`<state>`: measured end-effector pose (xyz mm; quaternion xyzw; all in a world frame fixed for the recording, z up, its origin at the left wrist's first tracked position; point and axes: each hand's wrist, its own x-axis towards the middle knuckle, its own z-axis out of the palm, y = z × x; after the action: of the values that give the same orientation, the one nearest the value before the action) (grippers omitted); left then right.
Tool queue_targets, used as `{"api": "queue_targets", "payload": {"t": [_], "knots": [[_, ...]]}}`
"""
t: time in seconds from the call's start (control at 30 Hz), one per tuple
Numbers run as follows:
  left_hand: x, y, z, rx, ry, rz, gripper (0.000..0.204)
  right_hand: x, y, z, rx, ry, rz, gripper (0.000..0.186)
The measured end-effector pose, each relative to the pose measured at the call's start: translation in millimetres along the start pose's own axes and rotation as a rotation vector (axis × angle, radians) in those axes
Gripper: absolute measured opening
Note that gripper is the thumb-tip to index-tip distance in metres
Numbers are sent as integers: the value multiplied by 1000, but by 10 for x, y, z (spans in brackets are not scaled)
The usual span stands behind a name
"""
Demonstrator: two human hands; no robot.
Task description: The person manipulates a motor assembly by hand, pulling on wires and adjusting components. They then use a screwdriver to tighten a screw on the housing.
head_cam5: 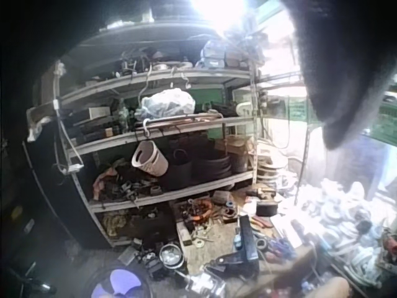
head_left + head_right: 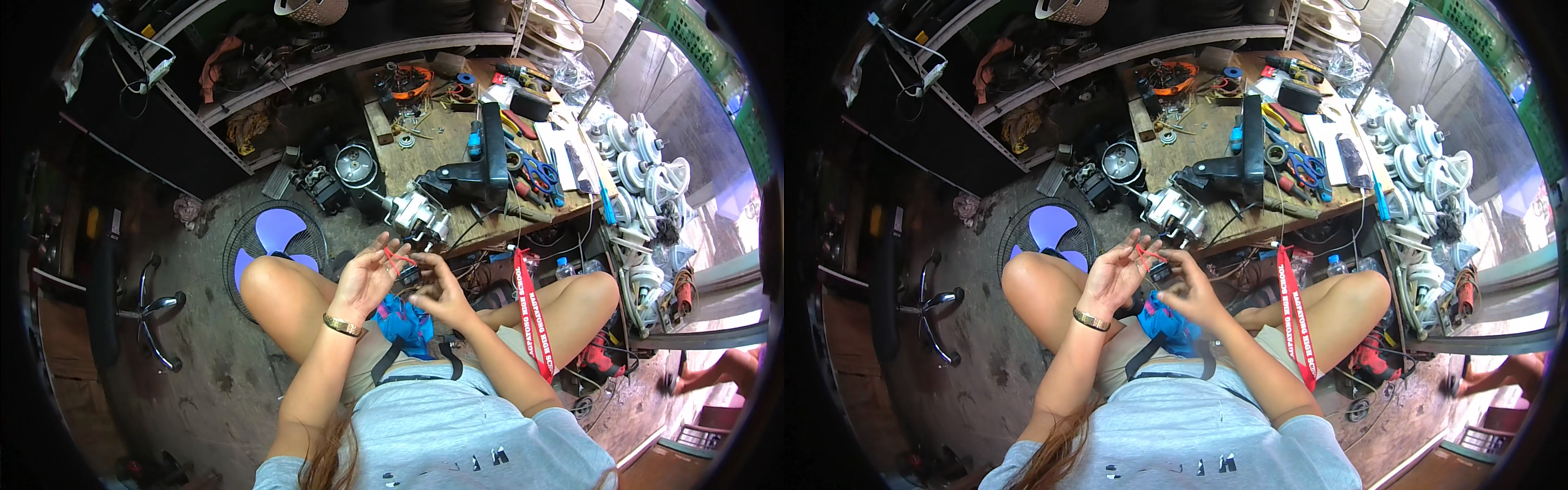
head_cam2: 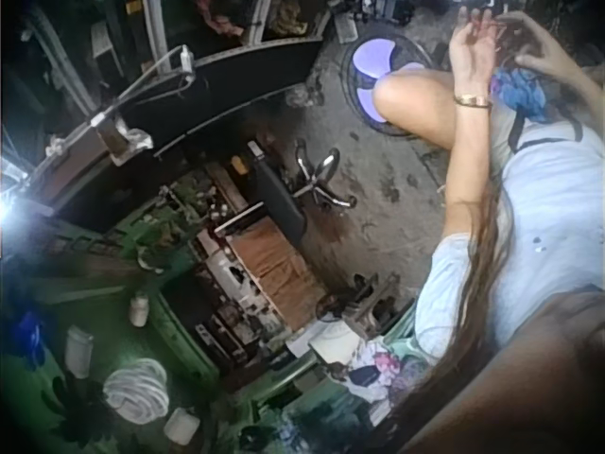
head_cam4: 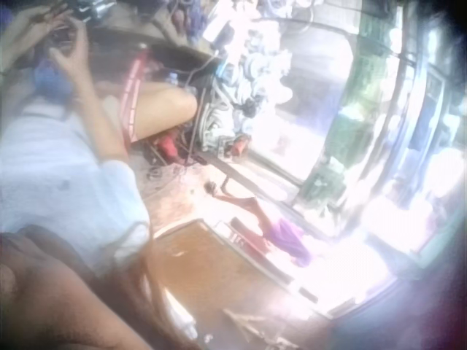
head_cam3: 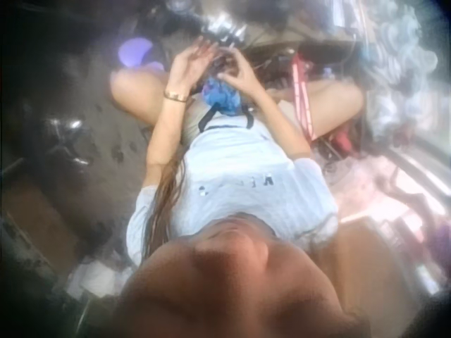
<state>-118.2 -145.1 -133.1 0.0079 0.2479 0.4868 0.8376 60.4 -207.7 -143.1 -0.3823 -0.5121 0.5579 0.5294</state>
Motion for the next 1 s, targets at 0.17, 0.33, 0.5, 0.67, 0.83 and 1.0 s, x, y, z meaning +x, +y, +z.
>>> {"api": "queue_targets", "payload": {"t": [0.17, 0.33, 0.5, 0.67, 0.83, 1.0], "knots": [[64, 16, 320, 12, -28, -79, 36, 225, -204, -130, -777, 17, -444, 47], [25, 172, 707, 1055, -74, 16, 48, 690, -385, -408, -753, 171, -491, 35], [298, 210, 858, 1902, -122, 721, 43, 1148, -555, -776, -737, 42, -451, 22], [683, 213, 874, 1889, -200, 784, 26, 1327, -580, -899, -614, -39, -234, 21], [913, 95, 720, 1657, -80, 689, 27, 1324, -469, -794, -592, 120, -303, 21], [898, 21, 770, 1749, -93, 771, 22, 1307, -508, -732, -603, 152, -318, 23]]}}
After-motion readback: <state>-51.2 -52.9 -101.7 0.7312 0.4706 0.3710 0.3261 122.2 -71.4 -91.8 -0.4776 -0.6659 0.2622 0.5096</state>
